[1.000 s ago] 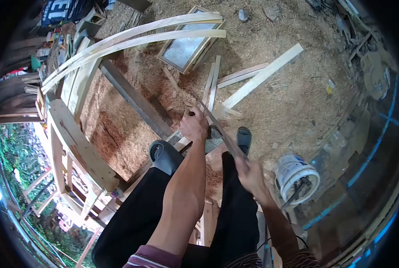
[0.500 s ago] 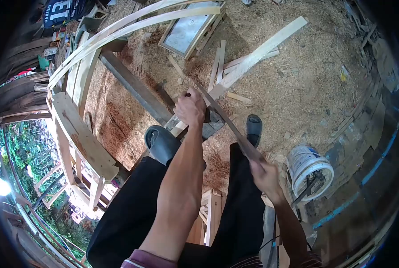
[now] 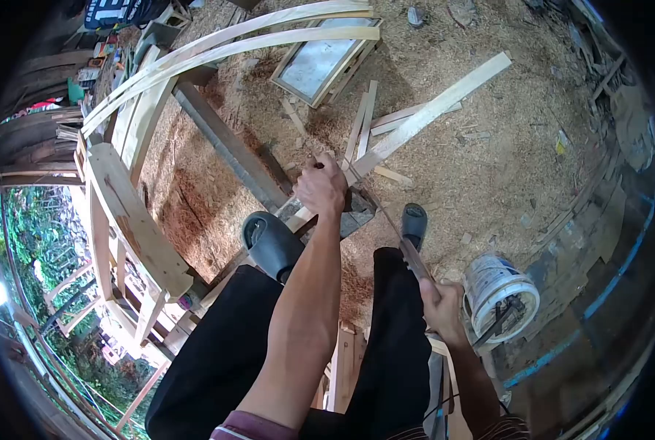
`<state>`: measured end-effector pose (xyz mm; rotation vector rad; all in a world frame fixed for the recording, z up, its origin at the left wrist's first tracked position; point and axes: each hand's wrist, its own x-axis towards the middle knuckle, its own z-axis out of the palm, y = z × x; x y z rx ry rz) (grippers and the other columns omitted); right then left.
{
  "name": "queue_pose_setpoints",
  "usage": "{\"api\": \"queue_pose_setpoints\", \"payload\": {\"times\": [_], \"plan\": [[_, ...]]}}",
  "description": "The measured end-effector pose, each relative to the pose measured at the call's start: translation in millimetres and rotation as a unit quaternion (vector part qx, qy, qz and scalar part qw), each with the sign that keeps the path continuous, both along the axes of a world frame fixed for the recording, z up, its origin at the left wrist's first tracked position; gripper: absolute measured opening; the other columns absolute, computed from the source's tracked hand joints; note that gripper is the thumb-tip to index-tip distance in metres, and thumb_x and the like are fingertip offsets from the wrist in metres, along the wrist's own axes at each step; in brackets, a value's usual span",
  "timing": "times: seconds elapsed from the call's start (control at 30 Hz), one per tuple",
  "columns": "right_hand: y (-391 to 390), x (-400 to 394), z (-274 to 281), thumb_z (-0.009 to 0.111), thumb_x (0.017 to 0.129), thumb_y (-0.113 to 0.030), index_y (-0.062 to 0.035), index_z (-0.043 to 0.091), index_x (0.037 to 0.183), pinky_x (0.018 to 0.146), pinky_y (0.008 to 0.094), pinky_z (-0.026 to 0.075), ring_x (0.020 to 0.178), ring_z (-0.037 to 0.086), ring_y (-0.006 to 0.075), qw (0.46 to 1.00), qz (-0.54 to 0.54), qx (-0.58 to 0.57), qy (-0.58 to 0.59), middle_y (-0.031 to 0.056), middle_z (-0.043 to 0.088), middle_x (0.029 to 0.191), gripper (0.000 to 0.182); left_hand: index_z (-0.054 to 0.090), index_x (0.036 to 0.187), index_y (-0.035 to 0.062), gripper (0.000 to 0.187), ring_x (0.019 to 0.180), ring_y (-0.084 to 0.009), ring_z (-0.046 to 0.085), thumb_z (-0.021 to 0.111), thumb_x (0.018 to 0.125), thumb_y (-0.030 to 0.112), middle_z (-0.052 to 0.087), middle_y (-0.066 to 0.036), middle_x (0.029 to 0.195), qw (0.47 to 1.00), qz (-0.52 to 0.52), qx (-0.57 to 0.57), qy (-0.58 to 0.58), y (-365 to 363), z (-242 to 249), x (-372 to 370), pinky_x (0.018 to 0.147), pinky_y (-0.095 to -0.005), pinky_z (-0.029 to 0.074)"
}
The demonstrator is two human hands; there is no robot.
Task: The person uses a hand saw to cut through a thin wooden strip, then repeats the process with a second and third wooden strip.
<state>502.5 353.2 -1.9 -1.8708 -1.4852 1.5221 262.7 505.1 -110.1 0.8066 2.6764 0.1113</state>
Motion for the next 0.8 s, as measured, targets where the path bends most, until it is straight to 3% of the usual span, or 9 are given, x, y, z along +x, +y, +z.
{"api": "queue_pose_setpoints", "payload": {"times": [0.07,0.17,0.27,0.4,0.47,0.6,0.67,0.73,0.8], "plan": [[28,-31,-19,0.057,0.089,-0.028,0.0034,0.058,0.063,0.046,0.0388,0.039,0.049,0.058,0.0348,0.999,-0.031,-0.024,0.025,0.0207,0.047,0.051,0.041,0.070,0.093,0.0083,0.045,0.086,-0.0384,0.064,0.043,0.081,0.042,0.065,-0.025,0.087,0.999,-0.032,-0.012,0.028,-6,-3,2,0.083,-0.0439,0.047],[95,-76,-31,0.054,0.091,-0.033,0.0041,0.058,0.063,0.046,0.0392,0.038,0.049,0.055,0.0366,0.996,0.001,0.087,0.029,0.0218,0.047,0.052,0.046,0.070,0.090,0.0067,0.046,0.086,-0.0369,0.064,0.042,0.080,0.042,0.066,-0.024,0.086,0.998,-0.049,-0.012,0.035,8,5,4,0.083,-0.0436,0.046],[88,-73,-28,0.053,0.092,-0.035,0.0045,0.059,0.065,0.047,0.0396,0.038,0.049,0.053,0.0388,0.999,-0.008,0.013,0.037,0.0233,0.048,0.053,0.048,0.071,0.088,0.0068,0.046,0.085,-0.0376,0.064,0.044,0.080,0.043,0.066,-0.023,0.085,0.999,-0.042,-0.011,-0.005,-2,-6,-5,0.084,-0.0433,0.044],[16,-17,19,0.055,0.091,-0.029,0.0034,0.057,0.065,0.045,0.0372,0.035,0.041,0.048,0.0261,1.000,-0.013,0.020,0.020,0.0158,0.043,0.047,0.041,0.071,0.089,0.0063,0.046,0.083,-0.0376,0.064,0.044,0.080,0.043,0.066,-0.024,0.084,0.999,-0.045,0.000,0.012,-8,-9,-3,0.084,-0.0422,0.044],[-1,2,28,0.055,0.091,-0.026,0.0033,0.056,0.063,0.044,0.0357,0.035,0.041,0.046,0.0189,0.999,-0.017,-0.040,0.020,0.0127,0.041,0.046,0.040,0.070,0.095,0.0086,0.045,0.086,-0.0391,0.064,0.045,0.082,0.044,0.066,-0.022,0.090,0.999,-0.042,-0.011,0.010,-1,-2,0,0.081,-0.0450,0.049],[2,-8,22,0.056,0.090,-0.025,0.0043,0.057,0.063,0.043,0.0368,0.034,0.040,0.048,0.0184,0.999,-0.021,-0.033,-0.008,0.0147,0.042,0.046,0.040,0.070,0.094,0.0075,0.044,0.086,-0.0397,0.063,0.046,0.082,0.042,0.066,-0.022,0.092,0.998,-0.047,-0.005,0.031,-1,-4,2,0.081,-0.0449,0.048],[19,-26,21,0.057,0.090,-0.026,0.0042,0.058,0.063,0.043,0.0383,0.036,0.040,0.052,0.0254,0.999,-0.032,0.017,-0.005,0.0176,0.044,0.046,0.040,0.070,0.093,0.0069,0.045,0.086,-0.0401,0.063,0.045,0.082,0.042,0.066,-0.022,0.092,0.999,-0.053,-0.004,0.009,-3,-2,0,0.081,-0.0454,0.048],[53,-50,0,0.057,0.089,-0.029,0.0034,0.060,0.065,0.047,0.0408,0.039,0.049,0.052,0.0408,0.999,-0.030,0.011,-0.009,0.0217,0.049,0.051,0.041,0.070,0.085,0.0036,0.044,0.085,-0.0389,0.064,0.045,0.080,0.039,0.066,-0.025,0.086,0.991,-0.128,-0.011,0.041,-7,-18,-5,0.082,-0.0443,0.045],[83,-64,-15,0.056,0.090,-0.031,0.0031,0.061,0.067,0.048,0.0426,0.040,0.052,0.053,0.0417,1.000,0.012,0.027,0.009,0.0222,0.050,0.053,0.041,0.070,0.086,0.0037,0.043,0.085,-0.0382,0.064,0.046,0.080,0.039,0.066,-0.024,0.086,0.994,-0.104,-0.008,0.035,1,-6,-2,0.080,-0.0443,0.046]]}}
